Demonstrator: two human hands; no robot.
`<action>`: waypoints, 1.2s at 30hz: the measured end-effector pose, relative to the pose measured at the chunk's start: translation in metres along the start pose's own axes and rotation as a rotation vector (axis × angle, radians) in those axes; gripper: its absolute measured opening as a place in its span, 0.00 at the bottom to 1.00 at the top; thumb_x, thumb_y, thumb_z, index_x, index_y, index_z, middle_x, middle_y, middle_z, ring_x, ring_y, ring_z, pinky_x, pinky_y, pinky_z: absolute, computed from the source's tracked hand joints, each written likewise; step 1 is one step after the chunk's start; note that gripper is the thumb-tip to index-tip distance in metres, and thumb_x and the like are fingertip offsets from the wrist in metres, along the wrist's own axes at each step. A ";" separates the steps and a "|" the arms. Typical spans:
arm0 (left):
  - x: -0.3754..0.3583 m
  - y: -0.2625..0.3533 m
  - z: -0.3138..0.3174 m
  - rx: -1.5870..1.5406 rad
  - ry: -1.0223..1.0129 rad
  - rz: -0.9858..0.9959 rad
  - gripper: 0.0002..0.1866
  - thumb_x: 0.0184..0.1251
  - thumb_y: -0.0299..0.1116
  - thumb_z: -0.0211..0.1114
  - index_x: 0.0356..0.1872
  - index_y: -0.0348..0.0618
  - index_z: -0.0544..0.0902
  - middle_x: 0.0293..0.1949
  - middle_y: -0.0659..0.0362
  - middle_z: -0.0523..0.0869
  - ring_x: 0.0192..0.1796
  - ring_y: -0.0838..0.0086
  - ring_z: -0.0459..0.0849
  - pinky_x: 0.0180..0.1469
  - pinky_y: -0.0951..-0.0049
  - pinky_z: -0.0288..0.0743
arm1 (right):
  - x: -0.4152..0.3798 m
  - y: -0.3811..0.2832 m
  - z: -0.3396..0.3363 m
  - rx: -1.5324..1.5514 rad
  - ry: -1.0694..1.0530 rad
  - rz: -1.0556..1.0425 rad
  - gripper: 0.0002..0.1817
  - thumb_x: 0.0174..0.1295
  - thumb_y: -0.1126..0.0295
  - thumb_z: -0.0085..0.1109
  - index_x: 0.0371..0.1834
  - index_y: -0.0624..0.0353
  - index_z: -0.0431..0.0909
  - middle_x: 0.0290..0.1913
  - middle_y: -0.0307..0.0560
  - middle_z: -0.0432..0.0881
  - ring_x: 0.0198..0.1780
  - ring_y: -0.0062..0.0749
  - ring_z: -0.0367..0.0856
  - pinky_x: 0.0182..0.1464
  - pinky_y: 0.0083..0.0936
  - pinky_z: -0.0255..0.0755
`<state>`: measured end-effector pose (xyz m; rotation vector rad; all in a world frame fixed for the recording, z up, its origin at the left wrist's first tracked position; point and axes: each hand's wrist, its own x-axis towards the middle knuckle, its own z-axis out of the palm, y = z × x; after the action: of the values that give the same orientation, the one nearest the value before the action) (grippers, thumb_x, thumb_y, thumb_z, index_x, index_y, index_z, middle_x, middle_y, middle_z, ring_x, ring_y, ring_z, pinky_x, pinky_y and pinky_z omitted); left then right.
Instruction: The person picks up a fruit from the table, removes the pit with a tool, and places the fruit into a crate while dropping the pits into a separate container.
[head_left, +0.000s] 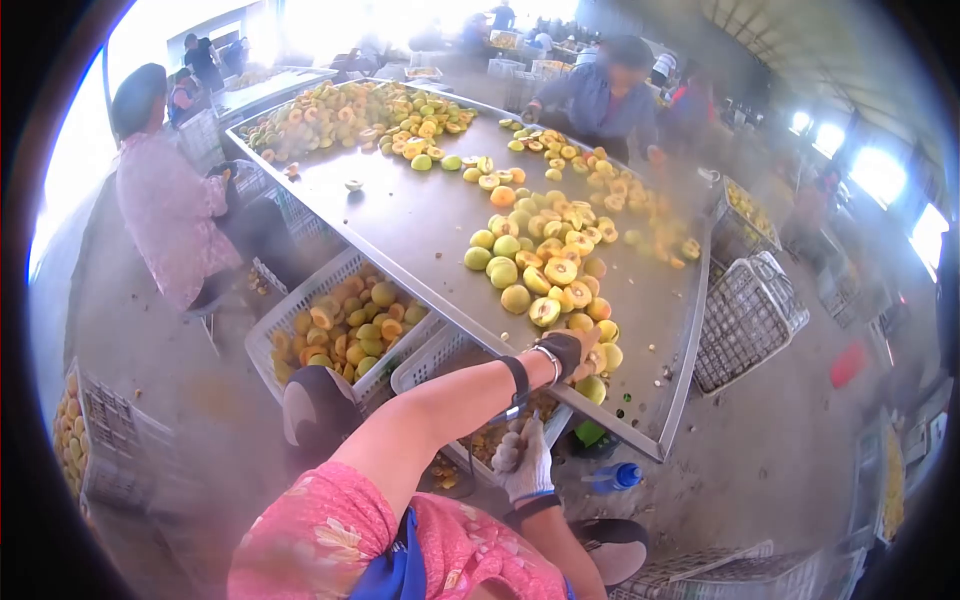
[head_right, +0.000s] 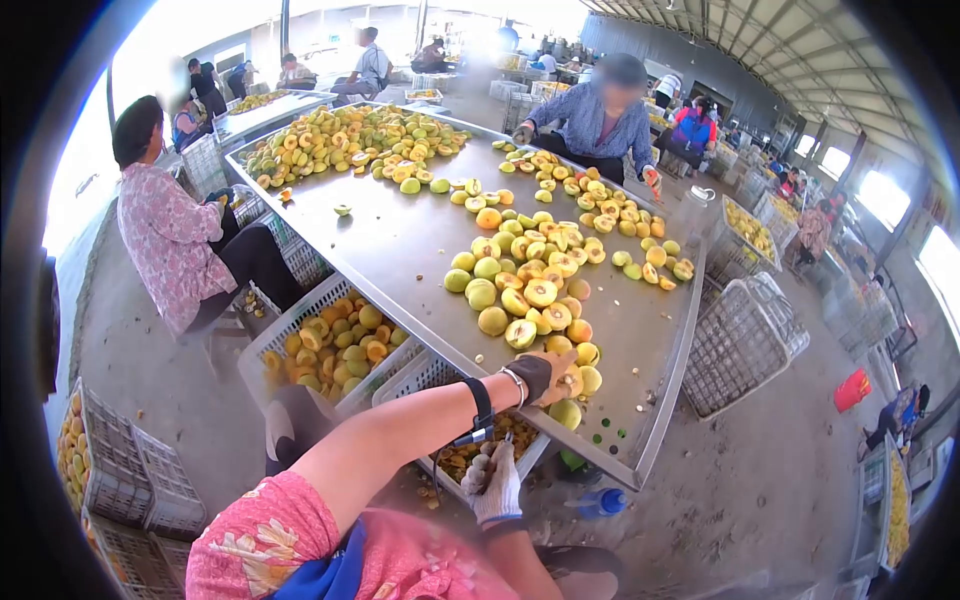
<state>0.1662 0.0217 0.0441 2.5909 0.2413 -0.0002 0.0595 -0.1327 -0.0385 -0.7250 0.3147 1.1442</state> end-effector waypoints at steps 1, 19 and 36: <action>0.002 -0.001 0.002 0.015 -0.003 0.020 0.35 0.64 0.49 0.63 0.67 0.40 0.69 0.52 0.39 0.84 0.53 0.44 0.84 0.56 0.51 0.77 | 0.001 0.000 0.000 0.006 -0.002 0.004 0.20 0.74 0.44 0.52 0.35 0.47 0.74 0.18 0.30 0.66 0.14 0.18 0.60 0.15 0.18 0.52; -0.151 -0.069 -0.013 -1.933 0.534 0.273 0.20 0.79 0.39 0.56 0.65 0.41 0.71 0.55 0.53 0.83 0.61 0.61 0.83 0.62 0.54 0.80 | -0.024 0.001 0.063 -1.216 -0.125 -0.831 0.12 0.78 0.59 0.52 0.47 0.56 0.76 0.31 0.35 0.76 0.31 0.18 0.74 0.32 0.19 0.68; -0.189 -0.059 -0.001 -1.871 0.660 0.193 0.16 0.78 0.34 0.54 0.59 0.36 0.76 0.49 0.52 0.83 0.49 0.67 0.84 0.52 0.68 0.81 | -0.021 0.014 0.104 -1.524 -0.095 -0.870 0.21 0.74 0.58 0.55 0.57 0.68 0.75 0.38 0.63 0.83 0.45 0.59 0.83 0.45 0.40 0.75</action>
<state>-0.0297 0.0398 0.0240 0.6646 0.0933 0.7486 0.0252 -0.0750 0.0452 -1.8573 -1.0240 0.3780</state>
